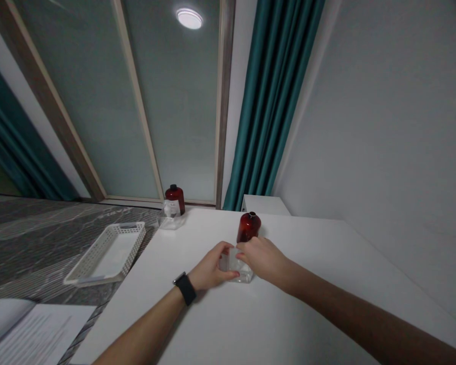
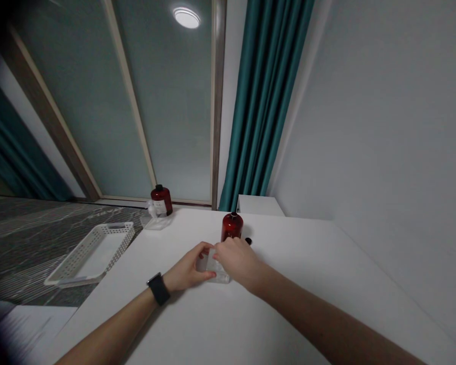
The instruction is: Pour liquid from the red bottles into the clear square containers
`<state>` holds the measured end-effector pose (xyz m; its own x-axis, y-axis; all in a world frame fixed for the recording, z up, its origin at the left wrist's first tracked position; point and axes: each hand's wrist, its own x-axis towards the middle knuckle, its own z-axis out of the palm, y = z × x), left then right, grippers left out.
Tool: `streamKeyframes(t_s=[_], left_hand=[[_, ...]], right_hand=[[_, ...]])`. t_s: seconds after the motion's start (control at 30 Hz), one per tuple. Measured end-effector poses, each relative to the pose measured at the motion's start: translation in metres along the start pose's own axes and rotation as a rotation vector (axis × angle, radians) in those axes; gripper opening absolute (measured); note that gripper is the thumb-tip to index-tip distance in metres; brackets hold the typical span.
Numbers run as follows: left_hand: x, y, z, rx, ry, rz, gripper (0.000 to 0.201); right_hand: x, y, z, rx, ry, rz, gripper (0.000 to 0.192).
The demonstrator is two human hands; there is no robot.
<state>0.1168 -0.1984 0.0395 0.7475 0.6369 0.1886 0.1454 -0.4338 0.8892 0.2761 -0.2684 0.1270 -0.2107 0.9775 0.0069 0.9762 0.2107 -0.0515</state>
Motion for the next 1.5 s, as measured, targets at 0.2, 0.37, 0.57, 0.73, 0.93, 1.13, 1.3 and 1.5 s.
streamKeyframes(t_s=[0.2, 0.37, 0.57, 0.73, 0.93, 1.13, 1.3, 1.5], left_hand=[[0.003, -0.007, -0.010, -0.041, -0.121, 0.058, 0.057], [0.012, -0.017, -0.025, -0.139, -0.292, 0.070, 0.063], [0.016, -0.018, -0.029, -0.207, -0.341, 0.054, 0.069], [0.010, -0.013, -0.024, -0.141, -0.252, 0.056, 0.065], [-0.001, -0.007, -0.015, -0.007, -0.147, 0.041, 0.058], [-0.004, -0.002, -0.009, 0.058, -0.094, 0.056, 0.057], [-0.003, -0.003, -0.007, 0.112, -0.101, 0.073, 0.057], [-0.003, -0.002, -0.005, 0.225, -0.060, 0.063, 0.058]], right_hand=[[-0.009, 0.018, -0.009, 0.198, -0.053, -0.134, 0.021], [-0.005, 0.044, -0.024, 0.389, -0.065, -0.470, 0.038], [0.010, 0.043, -0.022, 0.256, -0.105, -0.615, 0.027], [0.011, 0.048, -0.010, 0.117, -0.067, -0.649, 0.028], [0.002, 0.048, 0.007, 0.113, 0.044, -0.572, 0.034], [-0.016, 0.050, 0.028, 0.322, 0.144, -0.417, 0.034], [-0.034, 0.031, 0.072, 0.559, 0.423, -0.214, 0.052], [-0.040, 0.007, 0.101, 0.750, 0.554, 0.032, 0.054]])
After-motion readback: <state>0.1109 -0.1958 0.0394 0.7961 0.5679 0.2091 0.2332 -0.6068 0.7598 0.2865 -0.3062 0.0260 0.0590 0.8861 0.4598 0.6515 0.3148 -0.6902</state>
